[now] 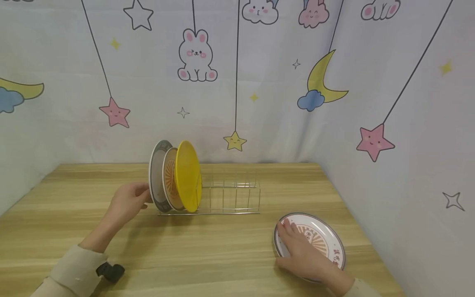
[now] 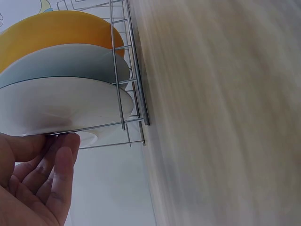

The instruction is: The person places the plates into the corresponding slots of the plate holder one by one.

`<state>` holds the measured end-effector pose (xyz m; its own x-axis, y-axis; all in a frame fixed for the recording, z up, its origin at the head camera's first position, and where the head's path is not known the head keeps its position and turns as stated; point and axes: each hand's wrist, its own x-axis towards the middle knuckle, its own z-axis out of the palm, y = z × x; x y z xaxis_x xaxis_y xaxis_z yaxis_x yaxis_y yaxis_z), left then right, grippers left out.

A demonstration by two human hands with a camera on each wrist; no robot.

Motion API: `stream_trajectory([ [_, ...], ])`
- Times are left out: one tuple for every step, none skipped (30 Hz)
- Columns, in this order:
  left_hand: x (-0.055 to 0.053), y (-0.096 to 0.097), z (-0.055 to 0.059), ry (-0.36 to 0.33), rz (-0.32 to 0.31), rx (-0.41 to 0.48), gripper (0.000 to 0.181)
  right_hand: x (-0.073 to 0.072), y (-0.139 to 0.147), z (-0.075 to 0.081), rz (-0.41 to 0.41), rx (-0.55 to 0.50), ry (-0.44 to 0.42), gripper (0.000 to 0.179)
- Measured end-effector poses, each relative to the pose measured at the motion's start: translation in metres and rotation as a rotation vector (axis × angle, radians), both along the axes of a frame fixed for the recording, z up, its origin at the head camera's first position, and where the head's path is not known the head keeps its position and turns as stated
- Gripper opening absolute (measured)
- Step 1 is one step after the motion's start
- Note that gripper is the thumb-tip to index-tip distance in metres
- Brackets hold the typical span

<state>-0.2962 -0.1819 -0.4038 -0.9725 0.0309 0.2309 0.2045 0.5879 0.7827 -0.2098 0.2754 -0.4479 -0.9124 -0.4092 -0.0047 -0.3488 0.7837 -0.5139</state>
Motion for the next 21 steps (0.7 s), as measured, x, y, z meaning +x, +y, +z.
stream_trajectory([
  [0.0000, -0.0002, -0.0004, 0.001, -0.001, 0.000, 0.026, 0.0002, 0.0001, 0.0000, 0.006, 0.000, 0.009, 0.092],
  [-0.0001, -0.0004, -0.0007, 0.000, -0.002, -0.001, 0.026, 0.0003, 0.0001, -0.0002, 0.009, 0.001, 0.013, 0.091],
  [-0.0002, -0.0005, -0.0010, 0.001, -0.002, -0.002, 0.026, 0.0005, 0.0002, -0.0002, 0.013, -0.001, 0.017, 0.090],
  [-0.0003, -0.0006, -0.0014, 0.001, -0.001, -0.002, 0.026, 0.0006, 0.0003, -0.0006, 0.014, -0.004, 0.019, 0.089],
  [-0.0003, -0.0006, -0.0016, 0.001, -0.002, -0.003, 0.027, 0.0007, 0.0003, -0.0010, 0.017, -0.003, 0.031, 0.087],
  [-0.0005, -0.0007, -0.0020, 0.001, -0.001, -0.003, 0.027, 0.0008, 0.0004, -0.0016, 0.024, -0.001, 0.054, 0.086],
  [-0.0007, -0.0007, -0.0022, 0.003, 0.000, -0.004, 0.027, 0.0009, 0.0004, -0.0021, 0.028, 0.004, 0.073, 0.084],
  [-0.0008, -0.0006, -0.0024, 0.004, 0.000, -0.004, 0.027, 0.0009, 0.0005, -0.0029, 0.033, 0.005, 0.092, 0.082],
  [-0.0009, -0.0006, -0.0026, 0.006, 0.000, -0.004, 0.027, 0.0009, 0.0004, -0.0036, 0.036, 0.009, 0.112, 0.080],
  [-0.0009, -0.0005, -0.0026, 0.007, 0.000, -0.004, 0.027, 0.0008, 0.0003, -0.0044, 0.039, 0.014, 0.134, 0.078],
  [-0.0009, -0.0005, -0.0027, 0.009, -0.001, -0.004, 0.027, 0.0005, 0.0003, -0.0050, 0.043, 0.024, 0.160, 0.077],
  [-0.0010, -0.0005, -0.0028, 0.010, -0.001, -0.004, 0.027, 0.0001, 0.0001, -0.0056, 0.043, 0.030, 0.176, 0.075],
  [-0.0011, -0.0006, -0.0028, 0.010, -0.001, -0.003, 0.027, -0.0002, 0.0000, -0.0062, 0.043, 0.033, 0.189, 0.074],
  [-0.0011, -0.0005, -0.0028, 0.010, -0.002, -0.003, 0.027, -0.0005, -0.0001, -0.0066, 0.042, 0.034, 0.199, 0.073],
  [-0.0012, -0.0006, -0.0028, 0.009, -0.002, -0.002, 0.027, -0.0009, -0.0002, -0.0068, 0.039, 0.037, 0.208, 0.072],
  [-0.0014, -0.0006, -0.0028, 0.007, -0.002, -0.001, 0.027, -0.0012, -0.0003, -0.0070, 0.038, 0.039, 0.219, 0.071],
  [-0.0015, -0.0007, -0.0028, 0.006, -0.002, 0.000, 0.027, -0.0014, -0.0004, -0.0070, 0.035, 0.038, 0.225, 0.070],
  [-0.0017, -0.0008, -0.0028, 0.004, -0.002, 0.001, 0.027, -0.0017, -0.0005, -0.0069, 0.033, 0.034, 0.232, 0.069],
  [-0.0019, -0.0008, -0.0028, 0.003, -0.001, 0.001, 0.027, -0.0018, -0.0005, -0.0067, 0.031, 0.028, 0.240, 0.068],
  [-0.0020, -0.0009, -0.0026, 0.002, -0.002, 0.002, 0.027, -0.0018, -0.0006, -0.0064, 0.029, 0.022, 0.247, 0.067],
  [-0.0022, -0.0009, -0.0025, 0.002, -0.002, 0.002, 0.027, -0.0020, -0.0007, -0.0061, 0.028, 0.018, 0.256, 0.066],
])
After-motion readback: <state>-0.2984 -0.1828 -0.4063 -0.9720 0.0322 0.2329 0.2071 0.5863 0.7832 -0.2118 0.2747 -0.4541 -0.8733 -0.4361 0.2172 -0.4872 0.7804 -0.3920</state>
